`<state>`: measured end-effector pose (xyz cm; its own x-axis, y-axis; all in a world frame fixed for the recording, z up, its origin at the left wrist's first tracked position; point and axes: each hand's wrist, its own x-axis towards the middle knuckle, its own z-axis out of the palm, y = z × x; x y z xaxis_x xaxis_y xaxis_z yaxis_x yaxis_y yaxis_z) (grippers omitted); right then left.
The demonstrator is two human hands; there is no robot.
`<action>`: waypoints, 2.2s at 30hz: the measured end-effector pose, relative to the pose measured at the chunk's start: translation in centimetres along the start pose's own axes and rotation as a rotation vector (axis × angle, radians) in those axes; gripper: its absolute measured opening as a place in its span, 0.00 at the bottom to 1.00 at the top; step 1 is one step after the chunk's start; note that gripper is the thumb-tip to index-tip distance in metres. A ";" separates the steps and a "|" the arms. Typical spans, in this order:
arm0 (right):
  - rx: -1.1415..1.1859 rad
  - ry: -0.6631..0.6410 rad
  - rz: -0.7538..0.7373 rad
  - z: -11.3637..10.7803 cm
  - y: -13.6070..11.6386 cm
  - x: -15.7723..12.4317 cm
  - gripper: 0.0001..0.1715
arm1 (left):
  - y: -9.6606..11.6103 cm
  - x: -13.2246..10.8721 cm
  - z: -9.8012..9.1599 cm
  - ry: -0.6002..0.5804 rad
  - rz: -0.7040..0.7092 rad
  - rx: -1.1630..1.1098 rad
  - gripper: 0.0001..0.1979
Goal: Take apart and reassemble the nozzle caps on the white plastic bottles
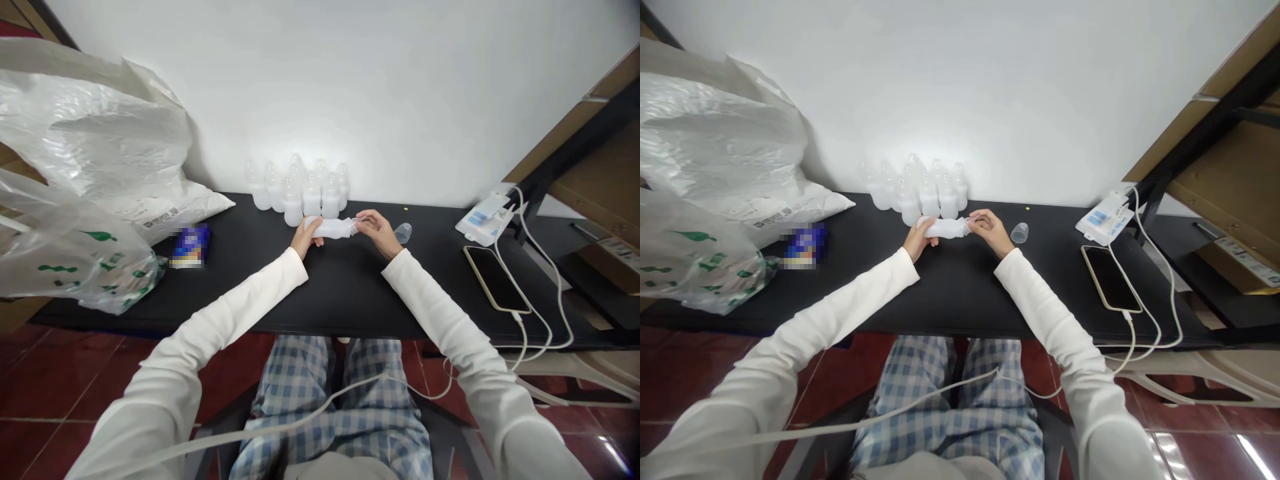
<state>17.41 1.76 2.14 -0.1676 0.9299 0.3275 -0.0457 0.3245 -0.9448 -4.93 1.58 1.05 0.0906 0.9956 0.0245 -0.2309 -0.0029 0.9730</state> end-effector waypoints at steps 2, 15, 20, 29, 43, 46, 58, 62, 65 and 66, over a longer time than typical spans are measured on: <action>-0.020 -0.035 -0.001 0.1 -0.2 -0.1 0.27 | 0.4 -0.1 0.1 0.032 -0.061 -0.037 0.20; -0.780 -0.112 -0.552 -0.1 -0.2 -0.6 0.10 | 0.5 0.5 -0.2 0.065 -0.092 0.053 0.20; -1.055 -0.111 -0.724 -0.2 0.1 -0.8 0.16 | 0.9 0.3 0.1 0.086 -0.140 0.062 0.21; -0.974 -0.163 -0.629 -0.1 -0.3 -1.0 0.19 | 0.9 0.4 0.0 0.114 -0.184 0.053 0.23; -0.445 0.109 -0.225 1.4 0.1 -1.0 0.20 | 0.1 -0.4 0.2 -0.001 0.011 0.125 0.21; -0.300 0.163 -0.145 1.6 0.3 -0.9 0.24 | -0.3 -0.2 0.2 0.016 0.010 0.125 0.23; -0.200 -0.009 -0.127 1.1 -0.5 -0.9 0.34 | 0.4 0.3 -0.1 0.073 -0.095 -0.003 0.23; -0.128 0.002 -0.125 1.2 -0.5 -0.9 0.37 | 0.7 0.2 -0.1 0.059 -0.093 -0.012 0.22; -0.088 0.005 -0.118 1.2 -0.6 -0.8 0.38 | 0.9 0.2 -0.1 0.045 -0.115 -0.023 0.20; -0.082 0.004 -0.115 1.2 -0.6 -0.8 0.38 | 0.9 0.2 -0.1 0.041 -0.120 -0.025 0.19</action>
<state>16.39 0.61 2.45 -0.1621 0.8862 0.4341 0.0164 0.4422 -0.8967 -5.21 1.80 1.91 0.0800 0.9916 -0.1020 -0.2452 0.1188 0.9622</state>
